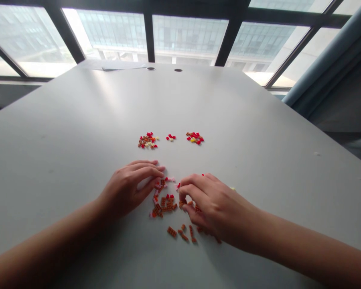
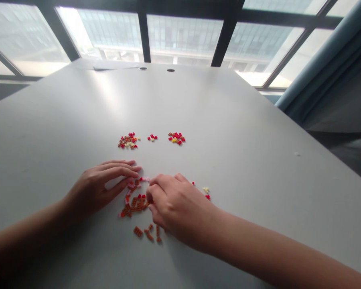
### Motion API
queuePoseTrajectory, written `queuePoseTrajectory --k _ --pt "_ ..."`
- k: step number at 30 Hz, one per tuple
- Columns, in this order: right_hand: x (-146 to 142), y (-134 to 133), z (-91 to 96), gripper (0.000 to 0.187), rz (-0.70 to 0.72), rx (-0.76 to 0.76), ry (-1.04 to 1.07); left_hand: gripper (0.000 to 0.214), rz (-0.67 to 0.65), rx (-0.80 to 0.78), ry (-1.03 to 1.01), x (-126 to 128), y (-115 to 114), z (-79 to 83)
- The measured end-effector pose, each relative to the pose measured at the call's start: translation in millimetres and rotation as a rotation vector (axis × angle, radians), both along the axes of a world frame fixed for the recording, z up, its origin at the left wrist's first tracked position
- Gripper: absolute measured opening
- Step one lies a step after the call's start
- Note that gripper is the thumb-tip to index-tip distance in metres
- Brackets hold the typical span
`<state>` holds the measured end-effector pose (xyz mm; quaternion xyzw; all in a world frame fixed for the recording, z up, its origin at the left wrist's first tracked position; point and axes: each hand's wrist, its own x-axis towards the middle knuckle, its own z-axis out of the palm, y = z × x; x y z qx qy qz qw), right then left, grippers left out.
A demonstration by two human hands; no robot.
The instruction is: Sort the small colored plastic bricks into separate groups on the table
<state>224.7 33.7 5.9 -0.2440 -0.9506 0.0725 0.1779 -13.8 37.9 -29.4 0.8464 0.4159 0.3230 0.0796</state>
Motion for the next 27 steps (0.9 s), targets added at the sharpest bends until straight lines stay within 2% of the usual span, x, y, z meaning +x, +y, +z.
queuePoseTrajectory --k 3,6,10,15,19,27 --pt "6.9 13.7 1.9 0.011 -0.064 -0.035 0.021 0.016 0.006 -0.008 0.005 -0.1 0.2 0.2" --pt "23.2 42.8 -0.5 0.01 -0.166 -0.027 0.017 0.017 0.006 -0.023 0.001 -0.4 0.5 -0.7" --pt "48.1 92.2 -14.3 0.01 -0.398 -0.017 0.038 0.017 -0.004 -0.025 -0.006 -1.4 1.1 -2.5" --pt "51.2 135.8 -31.7 0.011 -0.497 0.0 0.063 0.017 -0.003 -0.024 -0.023 -2.1 1.6 -3.5" --pt "40.2 145.4 -33.4 0.011 -0.503 -0.011 0.066 0.017 -0.003 -0.011 -0.015 -1.6 1.0 -2.8" --pt "41.3 137.0 -20.6 0.011 -0.513 -0.016 0.079 0.017 0.001 -0.033 -0.038 -1.0 1.0 -3.4"
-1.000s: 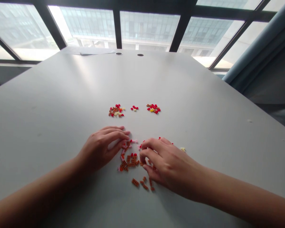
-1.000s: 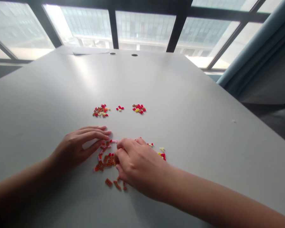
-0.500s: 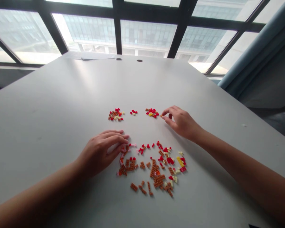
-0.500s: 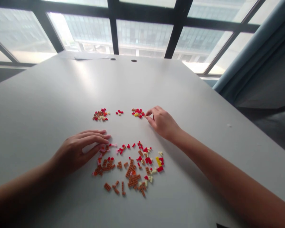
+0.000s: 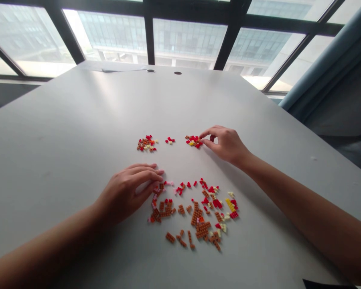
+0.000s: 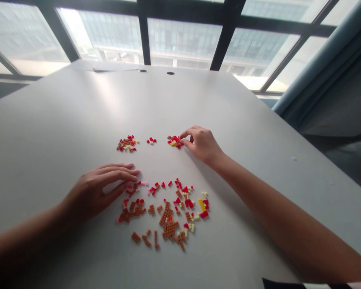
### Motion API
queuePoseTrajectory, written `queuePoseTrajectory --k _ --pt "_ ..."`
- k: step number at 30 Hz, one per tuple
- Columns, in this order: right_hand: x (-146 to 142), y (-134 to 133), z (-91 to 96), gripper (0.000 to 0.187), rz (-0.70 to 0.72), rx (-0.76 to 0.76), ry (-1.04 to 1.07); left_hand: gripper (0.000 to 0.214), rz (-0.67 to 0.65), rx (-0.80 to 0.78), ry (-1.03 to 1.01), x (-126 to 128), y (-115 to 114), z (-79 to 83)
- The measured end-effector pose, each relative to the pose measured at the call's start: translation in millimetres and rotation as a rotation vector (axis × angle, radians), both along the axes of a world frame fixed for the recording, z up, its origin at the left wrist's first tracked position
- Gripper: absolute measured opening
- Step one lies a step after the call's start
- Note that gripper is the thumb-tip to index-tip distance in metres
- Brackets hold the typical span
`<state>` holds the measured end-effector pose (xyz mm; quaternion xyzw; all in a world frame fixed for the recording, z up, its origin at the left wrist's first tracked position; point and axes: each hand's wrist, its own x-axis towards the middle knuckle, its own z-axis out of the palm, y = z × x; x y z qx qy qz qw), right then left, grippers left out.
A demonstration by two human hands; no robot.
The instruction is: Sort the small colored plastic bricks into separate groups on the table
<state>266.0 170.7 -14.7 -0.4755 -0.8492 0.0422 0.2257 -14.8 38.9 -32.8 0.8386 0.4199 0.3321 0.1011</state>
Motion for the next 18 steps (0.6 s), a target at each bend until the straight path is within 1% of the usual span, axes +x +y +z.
queuePoseTrajectory --k 3,7,10,12,15,17,18 --pt "2.2 3.6 -0.6 0.013 -0.045 0.016 0.008 0.017 -0.002 0.001 0.003 -0.1 0.3 -0.1" --pt "2.4 9.9 -7.2 0.014 -0.098 0.014 0.008 0.017 -0.006 0.009 0.019 -0.6 0.2 0.3" --pt "2.1 11.9 -10.2 0.016 -0.108 -0.003 0.003 0.016 -0.003 0.02 0.034 -0.9 -0.1 0.6" --pt "2.5 11.2 -8.9 0.018 -0.106 -0.01 0.003 0.016 -0.003 0.027 0.043 -1.0 0.0 1.0" --pt "2.5 3.2 -1.9 0.02 -0.11 0.001 0.012 0.016 -0.003 0.027 0.057 -0.8 0.3 1.8" --pt "-0.1 -9.6 4.1 0.02 -0.09 0.017 0.032 0.016 -0.002 0.024 0.06 -0.5 0.2 2.3" --pt "-2.7 -18.5 6.8 0.019 -0.057 0.022 0.046 0.016 -0.005 0.027 0.061 -0.2 0.0 2.5"
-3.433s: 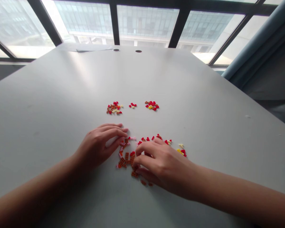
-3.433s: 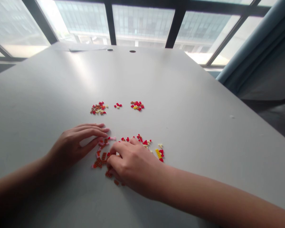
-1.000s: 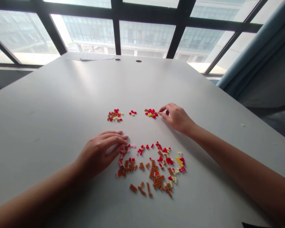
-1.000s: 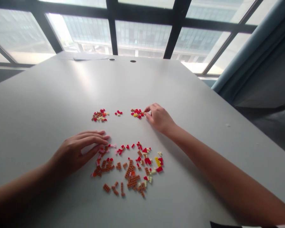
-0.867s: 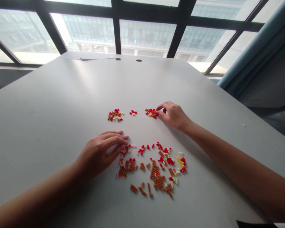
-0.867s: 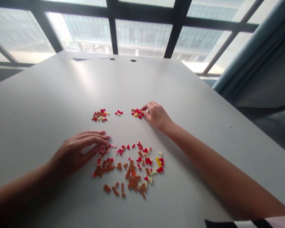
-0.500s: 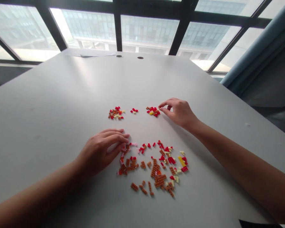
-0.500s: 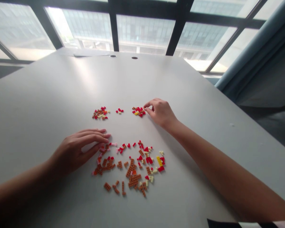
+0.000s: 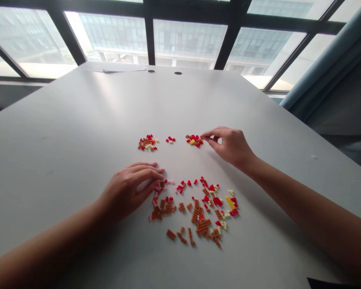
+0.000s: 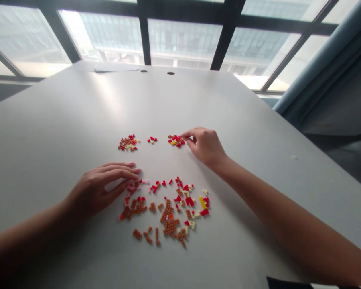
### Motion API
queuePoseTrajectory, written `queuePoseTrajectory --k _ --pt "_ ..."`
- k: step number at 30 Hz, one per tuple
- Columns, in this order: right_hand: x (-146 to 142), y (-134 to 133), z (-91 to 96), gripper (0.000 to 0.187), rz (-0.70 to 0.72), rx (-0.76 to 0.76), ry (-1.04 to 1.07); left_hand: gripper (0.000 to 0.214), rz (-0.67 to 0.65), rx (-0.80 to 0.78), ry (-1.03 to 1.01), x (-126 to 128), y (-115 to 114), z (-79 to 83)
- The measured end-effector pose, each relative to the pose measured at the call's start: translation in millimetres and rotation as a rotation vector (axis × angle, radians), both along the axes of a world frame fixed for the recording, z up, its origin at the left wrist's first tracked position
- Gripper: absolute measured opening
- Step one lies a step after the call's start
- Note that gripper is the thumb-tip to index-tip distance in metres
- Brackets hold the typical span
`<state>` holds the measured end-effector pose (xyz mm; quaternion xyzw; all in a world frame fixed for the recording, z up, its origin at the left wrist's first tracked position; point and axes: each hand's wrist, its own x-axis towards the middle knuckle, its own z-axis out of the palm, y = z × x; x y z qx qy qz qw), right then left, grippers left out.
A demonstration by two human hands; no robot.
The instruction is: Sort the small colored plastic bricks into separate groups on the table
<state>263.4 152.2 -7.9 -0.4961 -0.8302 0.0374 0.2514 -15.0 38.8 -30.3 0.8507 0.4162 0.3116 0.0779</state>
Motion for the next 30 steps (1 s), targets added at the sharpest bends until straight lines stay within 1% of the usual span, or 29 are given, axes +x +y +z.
queuePoseTrajectory --k 1,3,5,6,8,11,13,15,17,19,21,23,25,28,29,30 --pt "-3.5 -10.3 2.2 0.018 0.074 0.011 0.031 0.016 -0.001 0.003 0.002 0.4 -0.4 0.2" --pt "-12.8 -33.3 4.3 0.017 0.298 -0.009 0.077 0.016 0.023 0.03 0.004 1.2 -1.4 0.6" --pt "-24.3 -55.4 3.3 0.018 0.483 0.006 0.054 0.016 0.091 0.089 0.005 2.0 -2.6 1.1" --pt "-30.4 -64.5 1.9 0.019 0.528 0.025 0.024 0.016 0.132 0.117 0.008 2.4 -3.2 1.3" --pt "-42.2 -77.3 -1.8 0.021 0.562 0.063 -0.007 0.017 0.196 0.156 0.015 2.9 -3.9 1.9" --pt "-55.0 -82.8 -6.5 0.023 0.594 0.089 -0.041 0.02 0.229 0.165 0.027 3.4 -4.4 2.4" --pt "-56.7 -81.3 -7.8 0.021 0.612 0.088 -0.068 0.02 0.234 0.165 0.028 3.5 -4.5 2.2" --pt "-51.7 -79.4 -7.6 0.018 0.608 0.073 -0.07 0.02 0.231 0.156 0.027 3.3 -4.4 1.3" --pt "-41.7 -79.1 -6.5 0.014 0.566 0.028 -0.051 0.019 0.224 0.145 0.026 2.8 -4.1 0.1" --pt "-30.7 -81.3 -4.6 0.01 0.524 -0.029 -0.046 0.018 0.217 0.134 0.028 2.3 -3.7 -0.7" --pt "-22.9 -85.6 -1.8 0.008 0.513 -0.065 -0.064 0.017 0.213 0.128 0.027 2.0 -3.3 -0.9" --pt "-19.6 -90.1 2.2 0.008 0.52 -0.079 -0.065 0.017 0.211 0.126 0.027 2.0 -3.0 -0.5" --pt "-19.2 -91.1 6.9 0.009 0.514 -0.086 -0.022 0.017 0.21 0.129 0.033 2.1 -2.9 0.1" --pt "-15.8 -79.2 11.6 0.012 0.461 -0.076 0.057 0.016 0.204 0.133 0.036 1.9 -2.9 0.3" --pt "-12.6 -71.3 11.4 0.012 0.423 -0.061 0.064 0.016 0.201 0.131 0.032 1.7 -2.9 0.1" --pt "-8.4 -61.8 10.1 0.012 0.356 -0.027 0.067 0.016 0.199 0.127 0.028 1.6 -2.9 -0.2"
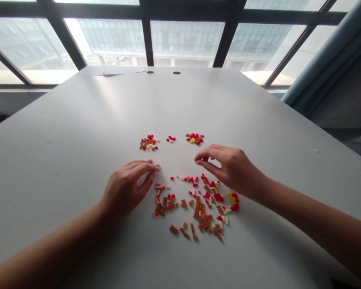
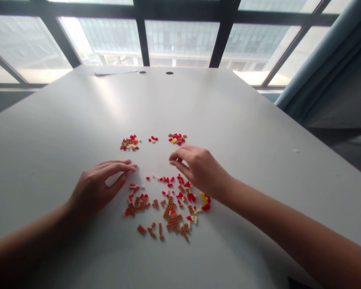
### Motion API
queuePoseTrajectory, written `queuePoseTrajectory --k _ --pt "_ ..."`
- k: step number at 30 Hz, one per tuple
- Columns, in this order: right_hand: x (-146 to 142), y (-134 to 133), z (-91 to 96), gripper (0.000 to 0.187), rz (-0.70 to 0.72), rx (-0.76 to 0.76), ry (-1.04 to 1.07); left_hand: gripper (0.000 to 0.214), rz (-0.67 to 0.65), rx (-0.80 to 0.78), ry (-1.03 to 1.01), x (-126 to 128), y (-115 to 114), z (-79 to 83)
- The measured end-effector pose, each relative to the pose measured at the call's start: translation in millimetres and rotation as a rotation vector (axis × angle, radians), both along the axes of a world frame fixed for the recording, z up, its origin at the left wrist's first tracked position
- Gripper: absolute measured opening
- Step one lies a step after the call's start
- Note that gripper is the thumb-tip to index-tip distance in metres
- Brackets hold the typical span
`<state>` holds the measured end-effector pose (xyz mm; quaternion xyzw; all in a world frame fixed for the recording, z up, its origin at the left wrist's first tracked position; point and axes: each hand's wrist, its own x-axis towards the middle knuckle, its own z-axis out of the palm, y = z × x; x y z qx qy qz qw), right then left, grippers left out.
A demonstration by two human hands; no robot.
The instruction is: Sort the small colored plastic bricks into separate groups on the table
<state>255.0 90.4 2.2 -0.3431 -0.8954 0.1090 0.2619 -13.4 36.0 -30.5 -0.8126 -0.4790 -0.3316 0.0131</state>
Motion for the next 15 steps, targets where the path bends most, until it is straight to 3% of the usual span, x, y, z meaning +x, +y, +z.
queuePoseTrajectory --k 4,9,12,15 --pt "20.0 41.4 -14.6 0.007 -0.294 0.089 -0.021 0.014 -0.007 -0.02 -0.022 -0.5 0.4 -1.7" --pt "28.1 73.1 -34.0 0.012 -0.386 0.133 0.016 0.014 -0.015 -0.03 -0.03 -1.1 0.6 -2.4" --pt "23.1 74.5 -35.0 0.014 -0.41 0.161 0.033 0.014 -0.013 -0.028 -0.029 -0.7 0.2 -1.7" --pt "11.4 54.4 -25.4 0.015 -0.361 0.186 0.073 0.014 -0.016 -0.029 -0.032 0.0 0.1 -0.8"
